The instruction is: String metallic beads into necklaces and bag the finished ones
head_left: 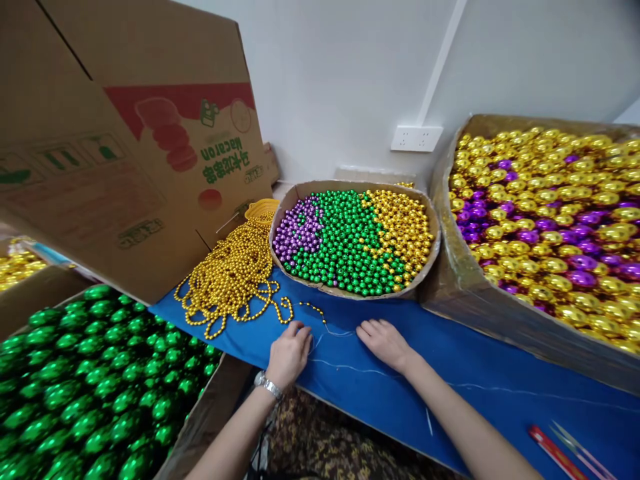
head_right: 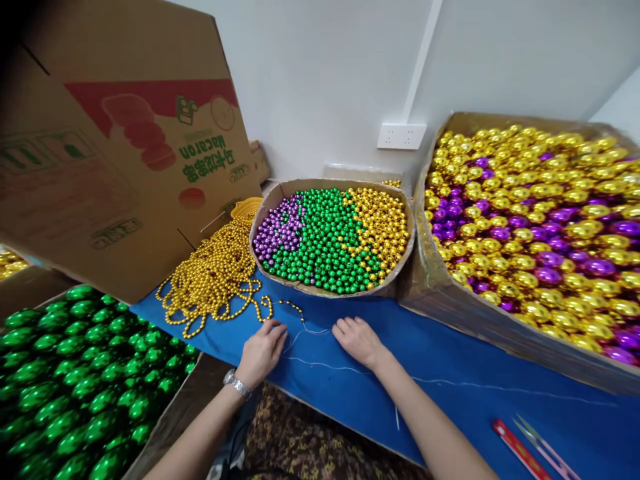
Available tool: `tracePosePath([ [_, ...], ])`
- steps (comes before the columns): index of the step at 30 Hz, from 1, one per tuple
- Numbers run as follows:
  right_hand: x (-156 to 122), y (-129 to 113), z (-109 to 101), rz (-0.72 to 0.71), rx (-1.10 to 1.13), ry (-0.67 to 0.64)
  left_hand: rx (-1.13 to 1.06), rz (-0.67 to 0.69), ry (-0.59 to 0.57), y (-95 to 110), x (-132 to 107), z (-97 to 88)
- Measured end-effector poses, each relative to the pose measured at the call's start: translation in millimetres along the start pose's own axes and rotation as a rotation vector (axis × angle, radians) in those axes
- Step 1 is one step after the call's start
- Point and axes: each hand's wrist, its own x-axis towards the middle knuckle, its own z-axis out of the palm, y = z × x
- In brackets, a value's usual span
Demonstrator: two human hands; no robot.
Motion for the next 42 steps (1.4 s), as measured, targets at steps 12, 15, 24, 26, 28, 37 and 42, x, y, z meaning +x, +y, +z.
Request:
tracePosePath([
  [12,-17,-11,-69,0.091,0.266,0.224,-0.519,0.323,-0.137,77,46,-14.2],
  [15,-36,-9,-91,0.105,0.35,0.232,-0.509,0.41,-0.245,83,53,-23.3],
  [24,-57,-6,-105,0.098,0.425,0.263,-0.421,0.588,-0.451,84,55,-31.0],
  [26,-56,-4,-109,0.087,0.417,0.264,-0.479,0.553,-0.452,84,54,-28.5],
  [28,-56,-2,-113,0.098,0.428,0.252,-0.538,0.497,-0.411,83,53,-29.4],
  [37,-61,-3,-110,0.303,0.946,0.052,-0.688,0.272,-0.285,78,52,-37.4],
  [42,-67,-16,-94,0.333,1.197,-0.071,-0.758,0.262,-0.204,73,54,-32.6],
])
